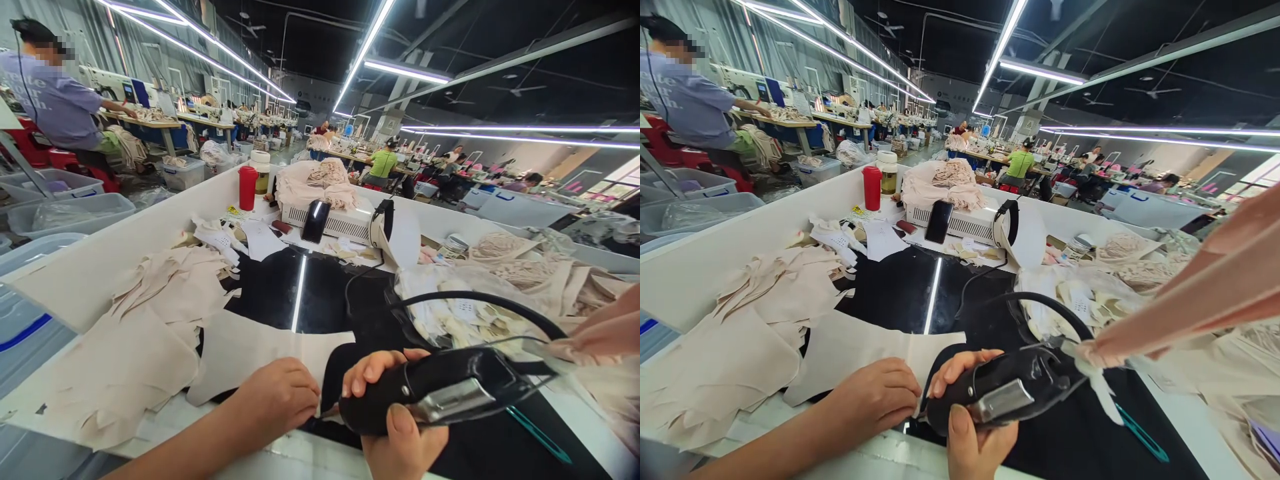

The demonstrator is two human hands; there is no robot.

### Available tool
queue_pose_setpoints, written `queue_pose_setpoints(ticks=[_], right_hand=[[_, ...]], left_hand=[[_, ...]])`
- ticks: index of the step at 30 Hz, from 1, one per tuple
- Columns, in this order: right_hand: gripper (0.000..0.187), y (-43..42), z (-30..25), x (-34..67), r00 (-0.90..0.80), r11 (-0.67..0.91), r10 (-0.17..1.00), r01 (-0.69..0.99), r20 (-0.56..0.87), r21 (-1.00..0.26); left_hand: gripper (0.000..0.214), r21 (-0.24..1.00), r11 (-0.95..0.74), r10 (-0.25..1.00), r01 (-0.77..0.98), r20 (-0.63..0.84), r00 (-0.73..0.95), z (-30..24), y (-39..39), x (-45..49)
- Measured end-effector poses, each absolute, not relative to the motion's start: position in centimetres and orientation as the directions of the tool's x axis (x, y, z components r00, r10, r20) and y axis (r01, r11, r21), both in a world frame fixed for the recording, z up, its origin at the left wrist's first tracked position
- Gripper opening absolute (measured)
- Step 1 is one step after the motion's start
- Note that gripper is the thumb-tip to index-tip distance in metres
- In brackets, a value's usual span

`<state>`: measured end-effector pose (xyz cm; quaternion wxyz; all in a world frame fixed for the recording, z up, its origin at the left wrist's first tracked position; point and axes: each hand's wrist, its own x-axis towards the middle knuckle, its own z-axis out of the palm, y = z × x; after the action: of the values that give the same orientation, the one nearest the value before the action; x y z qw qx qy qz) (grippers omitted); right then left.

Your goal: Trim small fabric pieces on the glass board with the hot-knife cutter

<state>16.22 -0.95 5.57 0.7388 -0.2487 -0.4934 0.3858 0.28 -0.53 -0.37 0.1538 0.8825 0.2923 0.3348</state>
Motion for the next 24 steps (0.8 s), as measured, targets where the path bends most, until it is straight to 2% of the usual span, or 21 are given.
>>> queue_pose_setpoints(ticks=[16,24], right_hand=[[0.042,-0.93,5.33,16.42,0.199,0.564,0.825,-0.364,0.529,-0.741],[0.044,-0.82,5.37,16.31,0.214,0.581,0.814,-0.325,0.541,-0.746]], left_hand=[[0.01,0.514,-0.726,0.682,0.456,0.453,0.574,-0.54,-0.63,0.42],[0.007,0.512,-0.707,0.704,0.488,0.44,0.558,-0.84,-0.32,0.73]])
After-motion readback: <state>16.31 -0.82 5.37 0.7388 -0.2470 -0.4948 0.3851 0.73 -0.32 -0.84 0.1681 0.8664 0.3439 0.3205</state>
